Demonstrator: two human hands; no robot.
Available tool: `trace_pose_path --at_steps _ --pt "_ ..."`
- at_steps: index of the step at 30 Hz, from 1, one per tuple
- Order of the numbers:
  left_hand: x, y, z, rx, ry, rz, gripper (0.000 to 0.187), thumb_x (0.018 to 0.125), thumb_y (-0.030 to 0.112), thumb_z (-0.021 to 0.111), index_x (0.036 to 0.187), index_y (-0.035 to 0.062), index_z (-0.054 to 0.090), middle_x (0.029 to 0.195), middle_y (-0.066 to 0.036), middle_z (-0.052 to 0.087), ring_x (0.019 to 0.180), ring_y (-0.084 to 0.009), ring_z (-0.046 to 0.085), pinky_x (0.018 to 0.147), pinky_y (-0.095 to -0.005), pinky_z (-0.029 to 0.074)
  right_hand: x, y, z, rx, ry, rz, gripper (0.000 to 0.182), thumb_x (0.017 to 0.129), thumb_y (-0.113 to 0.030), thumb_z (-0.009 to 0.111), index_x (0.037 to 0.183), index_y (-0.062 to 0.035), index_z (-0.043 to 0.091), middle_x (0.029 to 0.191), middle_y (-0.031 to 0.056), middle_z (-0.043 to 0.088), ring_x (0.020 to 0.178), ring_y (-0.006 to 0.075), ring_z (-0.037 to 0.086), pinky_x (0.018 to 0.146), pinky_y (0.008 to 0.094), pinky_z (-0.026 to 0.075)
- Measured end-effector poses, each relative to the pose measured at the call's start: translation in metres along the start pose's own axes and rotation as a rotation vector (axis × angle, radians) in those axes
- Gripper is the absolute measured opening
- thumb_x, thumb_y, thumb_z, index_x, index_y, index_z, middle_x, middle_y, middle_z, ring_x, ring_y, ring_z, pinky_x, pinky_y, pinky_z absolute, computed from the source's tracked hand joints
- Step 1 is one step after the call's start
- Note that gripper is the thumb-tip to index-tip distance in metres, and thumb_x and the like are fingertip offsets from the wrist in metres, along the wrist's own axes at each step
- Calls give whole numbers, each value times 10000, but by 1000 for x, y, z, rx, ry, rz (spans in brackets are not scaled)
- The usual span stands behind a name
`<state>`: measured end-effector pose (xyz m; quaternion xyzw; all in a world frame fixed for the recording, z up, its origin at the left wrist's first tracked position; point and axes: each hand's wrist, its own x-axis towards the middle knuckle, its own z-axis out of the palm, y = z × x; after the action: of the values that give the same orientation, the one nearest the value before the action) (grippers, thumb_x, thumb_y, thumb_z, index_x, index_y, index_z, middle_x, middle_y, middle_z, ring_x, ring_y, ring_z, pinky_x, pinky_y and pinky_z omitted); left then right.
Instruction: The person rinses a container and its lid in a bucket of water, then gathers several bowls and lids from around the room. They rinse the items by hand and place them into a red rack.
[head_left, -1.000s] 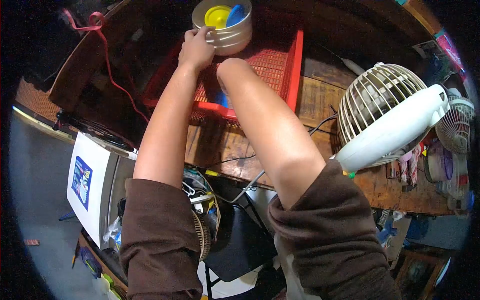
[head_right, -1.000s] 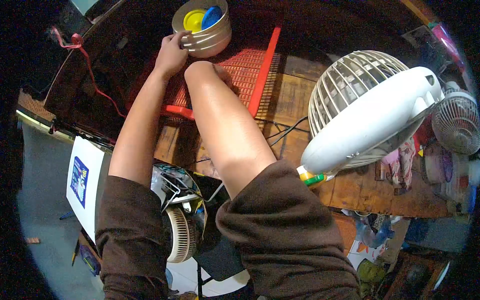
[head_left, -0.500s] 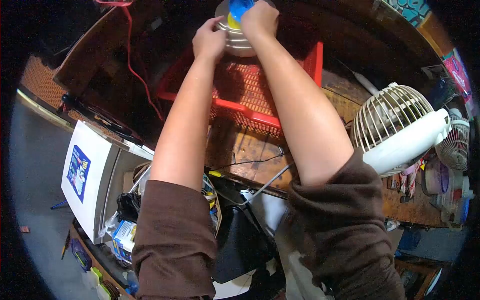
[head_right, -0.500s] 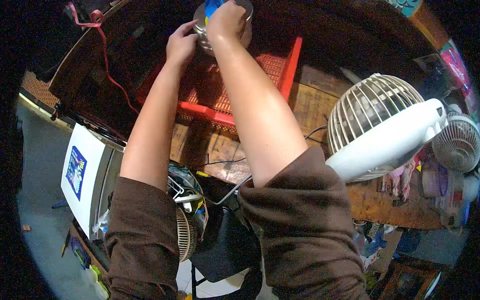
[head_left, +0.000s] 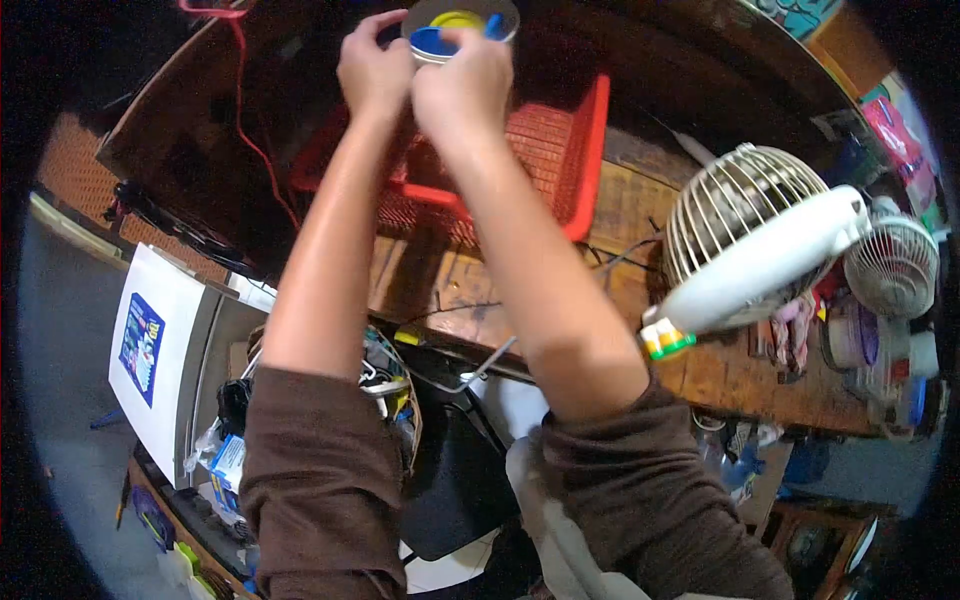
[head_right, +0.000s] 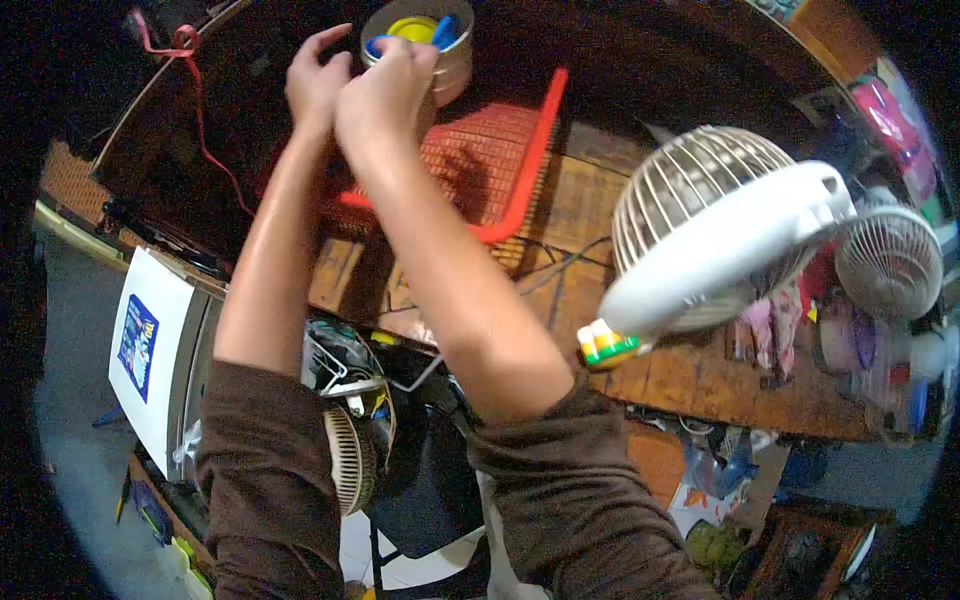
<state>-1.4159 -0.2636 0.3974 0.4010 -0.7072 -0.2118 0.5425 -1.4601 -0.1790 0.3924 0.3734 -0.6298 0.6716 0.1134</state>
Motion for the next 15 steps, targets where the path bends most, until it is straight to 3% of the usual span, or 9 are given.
trace_pose_path --at_steps 2,3,4,6,8,10,12,15 --pt "-19 13 -24 -151 -144 231 280 738 76 530 1014 68 578 937 -81 596 771 -120 550 703 -231 432 -29 -16 -35 79 -68 -106 286 648 -19 536 932 5 558 973 204 510 901 317 512 769 352 438" --pt "-45 27 -40 -283 -169 208 245 727 92 516 959 53 582 1011 -138 555 894 -206 555 770 -294 430 -46 -20 -53 159 -105 -113 284 664 1 527 947 5 547 993 189 499 893 290 518 746 331 453" --pt "-77 40 -54 -467 -166 191 262 743 31 513 1001 -11 536 1022 -111 553 933 -173 531 799 -280 416 -64 -24 -74 238 -136 -116 284 679 21 517 962 4 536 1012 175 488 886 262 523 723 311 469" --pt "-145 44 -79 -483 -94 147 290 782 2 484 1069 -28 460 1093 -128 507 1021 -191 475 899 -299 347 -101 -32 -123 267 -277 11 283 699 34 514 979 -4 525 1038 145 472 884 217 528 703 270 481" --pt "-229 40 -99 -428 -50 37 299 790 -17 457 1086 -11 419 1160 -163 428 1018 -244 469 895 -345 361 -142 -29 -170 218 -352 69 281 700 26 534 979 -3 528 1038 141 483 886 208 532 721 268 478" --pt "-315 41 -110 -597 -23 -243 269 796 15 468 1056 -9 399 1144 -154 422 985 -241 483 821 -347 425 -184 -22 -216 211 -395 182 284 700 27 544 982 -8 532 1033 142 493 869 206 539 715 264 475" --pt "-381 46 -121 -607 -115 -432 236 797 40 481 1017 -2 410 1129 -150 424 967 -225 489 804 -323 433 -222 -16 -260 137 -394 302 284 697 29 551 978 -9 530 1029 133 504 841 193 548 706 264 471" --pt "-450 46 -128 -593 -359 -523 223 797 51 496 1006 20 423 1094 -129 436 929 -205 496 777 -298 439 -270 -14 -319 41 -339 600 289 698 36 544 980 -11 505 1017 104 512 820 158 550 707 260 462"
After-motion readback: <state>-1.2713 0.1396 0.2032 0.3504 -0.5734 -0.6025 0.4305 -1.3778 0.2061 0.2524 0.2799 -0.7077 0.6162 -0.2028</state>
